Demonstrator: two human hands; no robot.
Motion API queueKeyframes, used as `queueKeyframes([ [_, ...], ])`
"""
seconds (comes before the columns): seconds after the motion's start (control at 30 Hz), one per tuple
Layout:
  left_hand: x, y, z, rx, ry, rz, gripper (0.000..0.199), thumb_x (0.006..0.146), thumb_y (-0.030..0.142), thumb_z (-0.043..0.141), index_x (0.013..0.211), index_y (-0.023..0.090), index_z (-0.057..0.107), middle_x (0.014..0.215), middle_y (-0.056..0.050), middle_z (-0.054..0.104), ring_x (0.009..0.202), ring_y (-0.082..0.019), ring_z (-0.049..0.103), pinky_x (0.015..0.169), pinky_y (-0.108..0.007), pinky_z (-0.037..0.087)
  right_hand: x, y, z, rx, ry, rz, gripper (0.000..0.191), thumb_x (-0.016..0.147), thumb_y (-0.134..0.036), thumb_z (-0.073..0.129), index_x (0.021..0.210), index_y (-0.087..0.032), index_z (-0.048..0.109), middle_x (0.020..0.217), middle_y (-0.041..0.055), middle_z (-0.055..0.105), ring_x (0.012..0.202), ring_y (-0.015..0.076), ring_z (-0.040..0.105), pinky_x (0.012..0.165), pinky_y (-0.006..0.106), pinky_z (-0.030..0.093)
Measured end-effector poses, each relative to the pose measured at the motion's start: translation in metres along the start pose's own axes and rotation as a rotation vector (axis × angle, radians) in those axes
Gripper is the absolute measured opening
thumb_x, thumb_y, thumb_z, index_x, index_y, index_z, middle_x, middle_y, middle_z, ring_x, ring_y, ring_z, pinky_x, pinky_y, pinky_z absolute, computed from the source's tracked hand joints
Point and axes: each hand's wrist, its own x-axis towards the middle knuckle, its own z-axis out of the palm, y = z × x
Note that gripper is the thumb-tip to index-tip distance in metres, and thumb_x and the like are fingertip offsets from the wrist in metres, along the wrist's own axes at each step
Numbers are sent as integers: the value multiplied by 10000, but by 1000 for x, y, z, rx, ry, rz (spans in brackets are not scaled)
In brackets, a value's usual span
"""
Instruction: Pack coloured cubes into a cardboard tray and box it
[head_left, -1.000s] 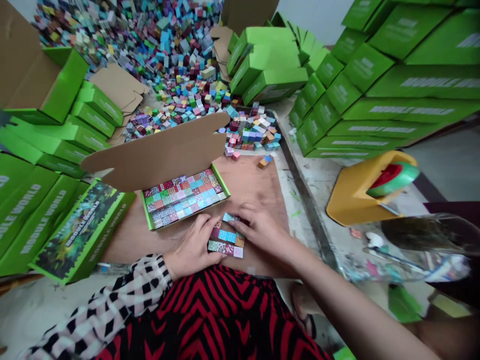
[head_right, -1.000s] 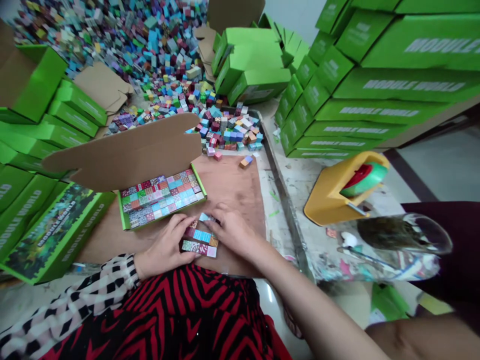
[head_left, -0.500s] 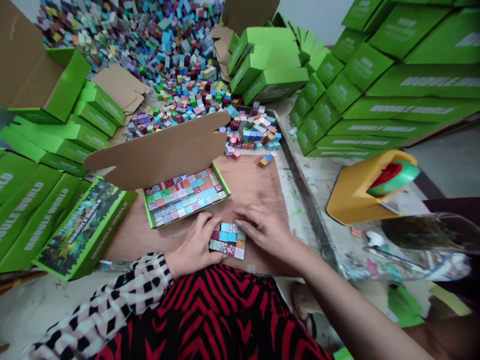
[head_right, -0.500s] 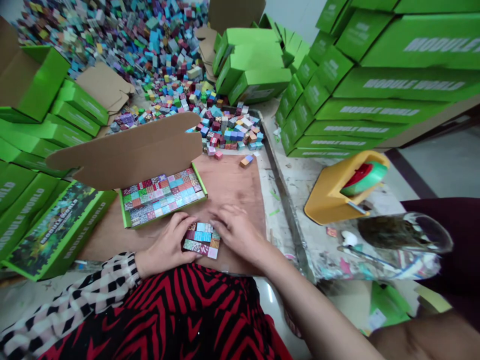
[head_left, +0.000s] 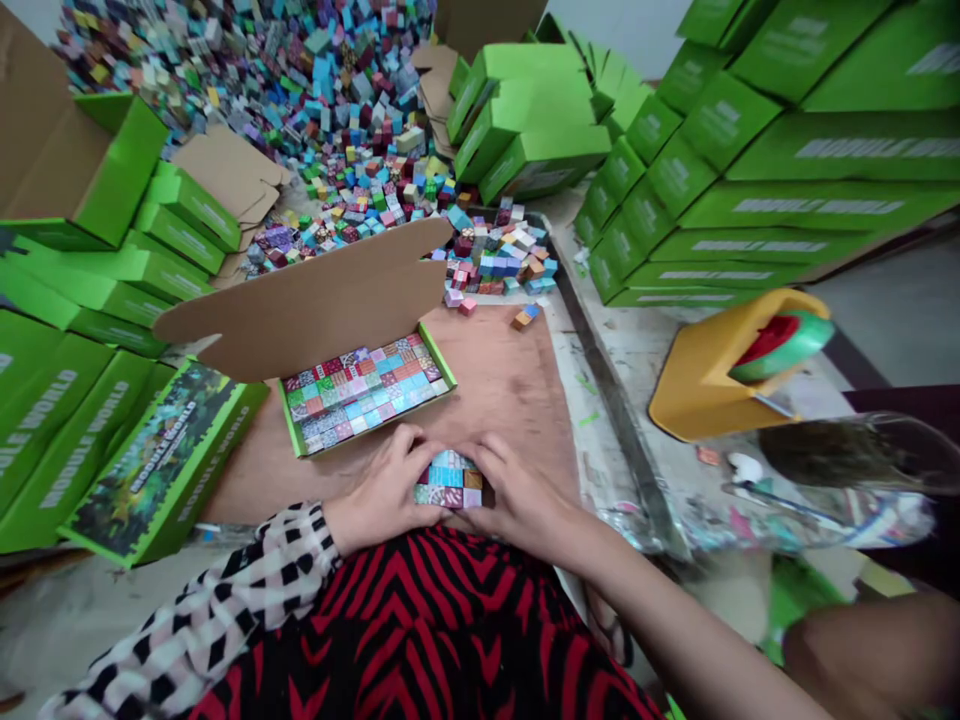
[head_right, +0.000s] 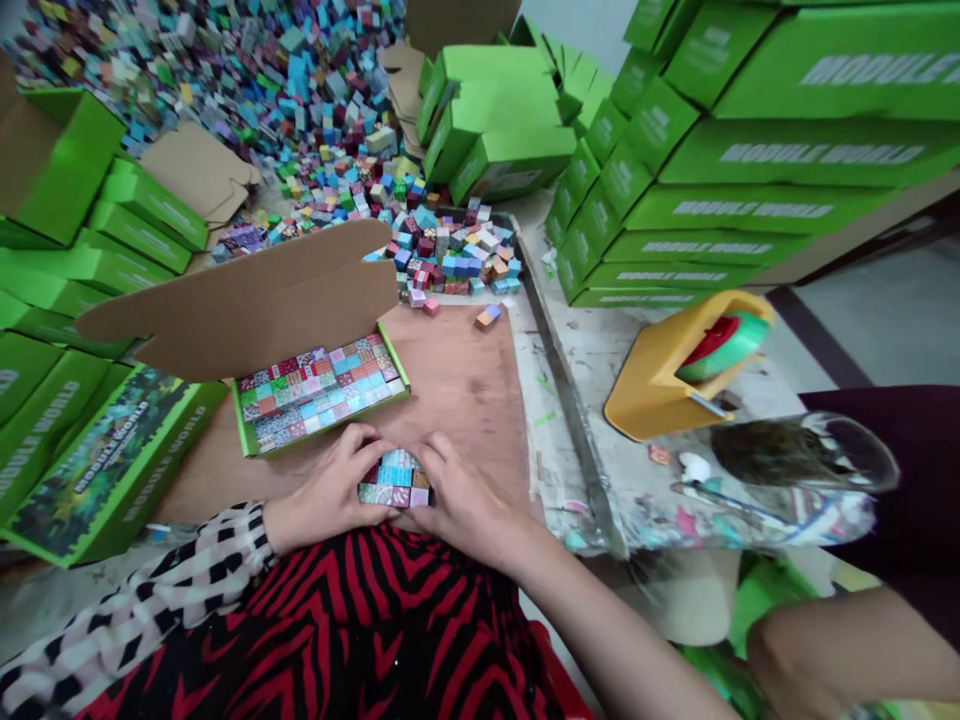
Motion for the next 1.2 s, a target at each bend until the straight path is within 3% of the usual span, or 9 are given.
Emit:
queueKeyframes([
  [0.23, -13, -6, -9, -94, -23, -22, 930, 655, 355, 746, 1439, 253, 255, 1312, -119, 325, 1171, -302, 469, 979, -491, 463, -3, -3, -6, 23, -16, 62, 722, 735, -350, 710, 1365, -253, 373, 1194, 107, 417, 1031, 260, 540, 879, 442, 496],
  [0.53, -12, -10, -15, -146, -63, 8, 639, 767, 243, 627, 1364, 252, 399, 1236, -94, 415, 1131, -259, 497, 998, -484, 444, 5, -3, 1, 57, -12, -13, 566, 770, -223, 655, 1304, -228, 468, 1159, 86, 473, 1008, 220, 552, 898, 396, 490],
  [0.77, -13, -8, -9, -149, -23, 30, 696, 747, 251, 633, 1388, 219, 364, 1262, -115, 378, 1200, -280, 444, 1023, -483, 422, 8, -7, -3, 75, -34, -11, 708, 749, -338, 716, 1368, -205, 400, 1181, 102, 429, 1036, 229, 549, 913, 402, 487],
  [1.0, -9, -6, -8, -118, -73, 56, 605, 786, 266, 579, 1358, 221, 389, 1182, -93, 449, 1069, -243, 515, 951, -430, 479, 12, 0, 3, 69, 4, -76, 509, 782, -292, 657, 1252, -197, 489, 1119, 78, 472, 999, 217, 556, 899, 391, 488],
  [1.2, -10, -3, -6, -133, -6, 20, 683, 722, 230, 607, 1356, 204, 355, 1202, -100, 430, 1087, -252, 511, 965, -438, 470, 11, -8, 2, -43, -42, 21, 702, 740, -331, 699, 1362, -237, 388, 1231, 104, 401, 1023, 243, 547, 873, 420, 499],
])
